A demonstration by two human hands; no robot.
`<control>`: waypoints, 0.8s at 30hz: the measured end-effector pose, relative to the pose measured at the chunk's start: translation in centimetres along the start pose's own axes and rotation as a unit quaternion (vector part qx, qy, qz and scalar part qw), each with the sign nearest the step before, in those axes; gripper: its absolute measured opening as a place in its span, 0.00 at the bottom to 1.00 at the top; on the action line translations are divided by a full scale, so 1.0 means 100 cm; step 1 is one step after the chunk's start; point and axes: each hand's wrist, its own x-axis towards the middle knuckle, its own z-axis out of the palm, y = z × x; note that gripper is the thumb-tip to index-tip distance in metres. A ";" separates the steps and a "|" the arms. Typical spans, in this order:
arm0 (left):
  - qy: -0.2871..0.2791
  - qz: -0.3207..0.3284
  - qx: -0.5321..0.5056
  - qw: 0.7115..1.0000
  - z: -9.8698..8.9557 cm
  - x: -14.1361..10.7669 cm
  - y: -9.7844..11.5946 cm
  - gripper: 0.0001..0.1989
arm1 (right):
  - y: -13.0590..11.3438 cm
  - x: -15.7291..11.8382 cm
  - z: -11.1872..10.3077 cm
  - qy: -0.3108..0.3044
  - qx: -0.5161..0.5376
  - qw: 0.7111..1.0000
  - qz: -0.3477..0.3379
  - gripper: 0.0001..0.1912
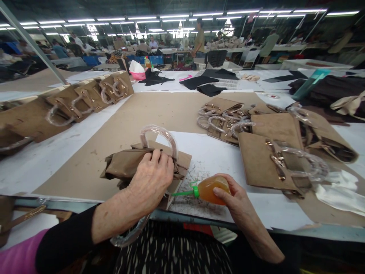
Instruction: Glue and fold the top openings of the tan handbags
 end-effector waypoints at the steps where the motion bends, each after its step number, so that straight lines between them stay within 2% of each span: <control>1: -0.006 -0.001 -0.002 1.000 0.000 0.000 0.000 0.13 | 0.001 -0.001 0.000 -0.001 0.005 1.000 0.002 0.19; 13: 0.003 -0.002 0.004 1.000 0.001 0.001 0.002 0.13 | -0.010 -0.021 0.017 -0.005 0.062 0.997 0.035 0.20; 17: 0.003 -0.004 0.002 1.000 0.002 0.000 0.001 0.13 | -0.003 -0.027 0.014 -0.004 0.090 0.995 0.051 0.21; 24: 0.002 -0.005 0.003 1.000 -0.001 0.000 0.000 0.12 | 0.004 -0.027 0.014 0.032 0.137 0.988 0.071 0.19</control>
